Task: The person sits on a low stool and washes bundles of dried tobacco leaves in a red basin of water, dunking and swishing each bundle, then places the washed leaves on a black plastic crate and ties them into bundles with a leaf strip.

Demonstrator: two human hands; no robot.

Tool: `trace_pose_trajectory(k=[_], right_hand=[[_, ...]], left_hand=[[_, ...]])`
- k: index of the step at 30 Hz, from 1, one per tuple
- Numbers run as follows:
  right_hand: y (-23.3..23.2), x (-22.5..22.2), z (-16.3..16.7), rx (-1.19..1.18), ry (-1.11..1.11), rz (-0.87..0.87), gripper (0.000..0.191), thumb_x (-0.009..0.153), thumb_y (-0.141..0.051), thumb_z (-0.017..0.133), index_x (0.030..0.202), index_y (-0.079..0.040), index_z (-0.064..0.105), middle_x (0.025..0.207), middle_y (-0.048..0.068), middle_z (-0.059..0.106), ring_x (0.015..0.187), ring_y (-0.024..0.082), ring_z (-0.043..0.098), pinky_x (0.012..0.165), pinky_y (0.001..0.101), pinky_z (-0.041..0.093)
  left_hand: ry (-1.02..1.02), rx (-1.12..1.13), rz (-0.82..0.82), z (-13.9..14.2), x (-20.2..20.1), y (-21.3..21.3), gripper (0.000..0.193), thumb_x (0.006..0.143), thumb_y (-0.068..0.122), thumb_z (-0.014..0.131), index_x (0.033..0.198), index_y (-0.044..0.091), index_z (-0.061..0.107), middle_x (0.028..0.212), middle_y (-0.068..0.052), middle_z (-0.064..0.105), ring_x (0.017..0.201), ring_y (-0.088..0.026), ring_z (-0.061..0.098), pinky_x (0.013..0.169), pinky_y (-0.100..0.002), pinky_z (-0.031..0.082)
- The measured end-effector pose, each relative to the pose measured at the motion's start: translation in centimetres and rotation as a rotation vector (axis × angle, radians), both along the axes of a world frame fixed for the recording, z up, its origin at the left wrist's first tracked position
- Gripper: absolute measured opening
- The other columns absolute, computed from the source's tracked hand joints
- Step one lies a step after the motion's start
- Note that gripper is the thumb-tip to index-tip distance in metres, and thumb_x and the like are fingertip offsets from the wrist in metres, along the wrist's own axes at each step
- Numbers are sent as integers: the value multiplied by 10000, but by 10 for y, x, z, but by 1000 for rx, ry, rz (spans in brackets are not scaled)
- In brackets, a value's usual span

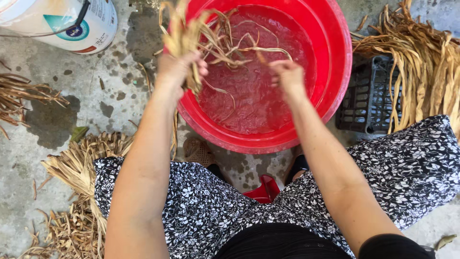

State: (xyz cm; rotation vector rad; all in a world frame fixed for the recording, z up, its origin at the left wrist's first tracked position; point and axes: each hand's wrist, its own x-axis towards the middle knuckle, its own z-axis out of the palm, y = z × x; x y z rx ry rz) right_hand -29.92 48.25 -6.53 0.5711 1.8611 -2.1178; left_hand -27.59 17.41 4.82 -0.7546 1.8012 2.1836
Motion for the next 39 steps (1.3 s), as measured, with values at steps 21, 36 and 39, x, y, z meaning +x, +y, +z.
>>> trace_pose_trajectory(k=[21, 36, 39], right_hand=[[55, 15, -66, 411, -288, 186, 189, 992, -188, 633, 991, -12, 704, 749, 99, 682, 561, 176, 609, 474, 359, 478], [171, -39, 20, -325, 221, -810, 263, 1028, -299, 543, 868, -120, 650, 616, -25, 536, 444, 97, 430, 393, 280, 314], [116, -26, 35, -209, 205, -581, 139, 1015, -197, 717, 929, -119, 640, 699, -32, 546, 491, 85, 405, 431, 274, 298]], left_hand=[[48, 19, -105, 35, 7, -16, 265, 875, 34, 742, 1118, 5, 641, 899, -141, 786, 649, -154, 722, 561, -277, 623], [337, 32, 412, 36, 10, -81, 196, 885, -20, 726, 1042, 34, 621, 880, -132, 782, 548, -152, 667, 458, -312, 552], [190, -13, 228, 22, 11, -52, 260, 860, -20, 803, 1084, 2, 672, 901, -128, 754, 597, -144, 692, 533, -298, 593]])
